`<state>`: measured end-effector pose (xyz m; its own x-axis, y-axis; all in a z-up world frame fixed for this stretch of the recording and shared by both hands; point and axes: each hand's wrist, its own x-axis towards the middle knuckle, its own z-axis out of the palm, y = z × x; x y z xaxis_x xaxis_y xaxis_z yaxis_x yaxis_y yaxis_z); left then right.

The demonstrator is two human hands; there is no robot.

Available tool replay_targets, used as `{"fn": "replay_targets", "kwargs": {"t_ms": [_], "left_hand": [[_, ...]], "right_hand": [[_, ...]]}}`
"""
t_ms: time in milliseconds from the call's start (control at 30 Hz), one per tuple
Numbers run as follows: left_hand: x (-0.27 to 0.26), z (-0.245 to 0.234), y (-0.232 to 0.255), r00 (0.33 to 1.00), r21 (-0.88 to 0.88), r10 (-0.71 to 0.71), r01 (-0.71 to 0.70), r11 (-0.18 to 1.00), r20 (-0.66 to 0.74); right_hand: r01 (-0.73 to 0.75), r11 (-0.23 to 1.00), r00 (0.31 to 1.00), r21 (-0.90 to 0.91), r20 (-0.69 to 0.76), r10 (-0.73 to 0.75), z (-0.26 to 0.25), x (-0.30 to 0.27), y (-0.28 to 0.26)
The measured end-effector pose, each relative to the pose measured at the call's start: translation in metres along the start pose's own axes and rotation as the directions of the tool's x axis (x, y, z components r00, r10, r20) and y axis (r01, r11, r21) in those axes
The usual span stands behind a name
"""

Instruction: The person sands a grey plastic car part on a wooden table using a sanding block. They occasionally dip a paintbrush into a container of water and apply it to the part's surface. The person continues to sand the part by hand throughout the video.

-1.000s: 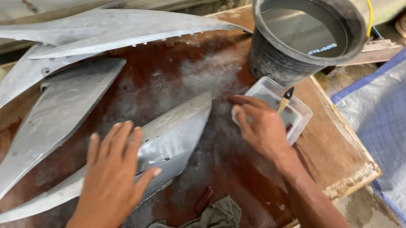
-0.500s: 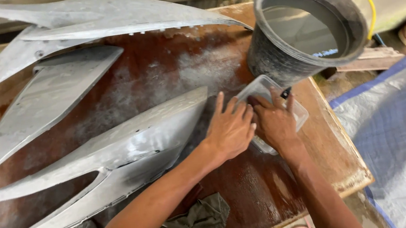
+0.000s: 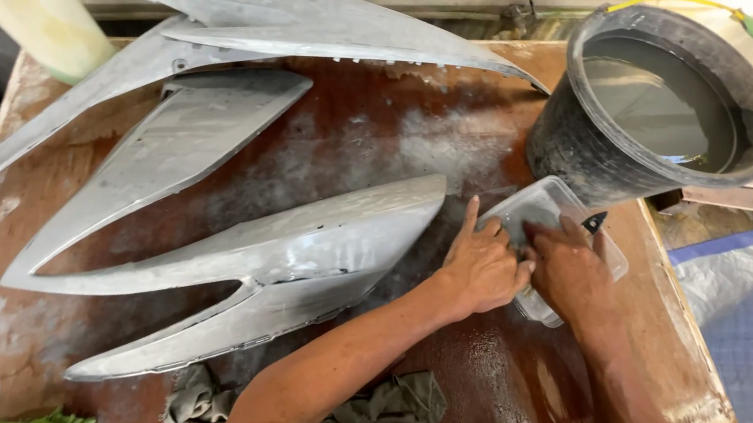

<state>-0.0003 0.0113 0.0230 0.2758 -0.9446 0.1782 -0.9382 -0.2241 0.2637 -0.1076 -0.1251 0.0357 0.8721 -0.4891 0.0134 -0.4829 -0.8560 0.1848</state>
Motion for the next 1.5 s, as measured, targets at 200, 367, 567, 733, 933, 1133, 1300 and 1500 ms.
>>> {"fn": "replay_targets", "kwargs": {"t_ms": [200, 367, 567, 733, 933, 1133, 1300, 1500], "left_hand": [[-0.019, -0.014, -0.018, 0.941, 0.063, 0.121, -0.106, 0.992, -0.317], [-0.101, -0.121, -0.052, 0.948, 0.058, 0.02, -0.002, 0.998, -0.317], [-0.206, -0.197, -0.105, 0.923, 0.147, -0.292, 0.334, 0.931, -0.25], [-0.241, -0.209, -0.132, 0.859, 0.226, -0.511, 0.502, 0.835, -0.022], [-0.239, -0.221, -0.123, 0.812, -0.046, -0.58, 0.583, 0.811, 0.056], [-0.241, -0.214, -0.126, 0.829, -0.074, -0.559, 0.559, 0.826, 0.028], [-0.246, -0.206, -0.126, 0.854, -0.037, -0.519, 0.518, 0.854, -0.025], [-0.246, -0.206, -0.127, 0.868, -0.051, -0.487, 0.484, 0.873, -0.098]], "right_hand": [[0.017, 0.999, 0.966, 0.042, -0.258, -0.006, -0.02, 0.004, 0.002], [0.309, 0.815, 0.914, 0.49, -0.391, -0.112, -0.115, -0.003, -0.077], [0.587, 0.464, 0.809, 0.663, -0.478, -0.341, -0.166, -0.006, -0.177], [0.671, 0.405, 0.738, 0.621, -0.505, -0.447, -0.17, -0.013, -0.218], [0.544, 0.662, 0.838, 0.516, -0.378, -0.394, -0.135, 0.001, -0.203], [0.543, 0.653, 0.829, 0.528, -0.46, -0.318, -0.146, -0.02, -0.241], [0.66, 0.592, 0.745, 0.463, -0.501, -0.44, -0.149, -0.034, -0.26], [0.433, 0.733, 0.882, 0.524, -0.412, -0.227, -0.151, -0.021, -0.229]]}}
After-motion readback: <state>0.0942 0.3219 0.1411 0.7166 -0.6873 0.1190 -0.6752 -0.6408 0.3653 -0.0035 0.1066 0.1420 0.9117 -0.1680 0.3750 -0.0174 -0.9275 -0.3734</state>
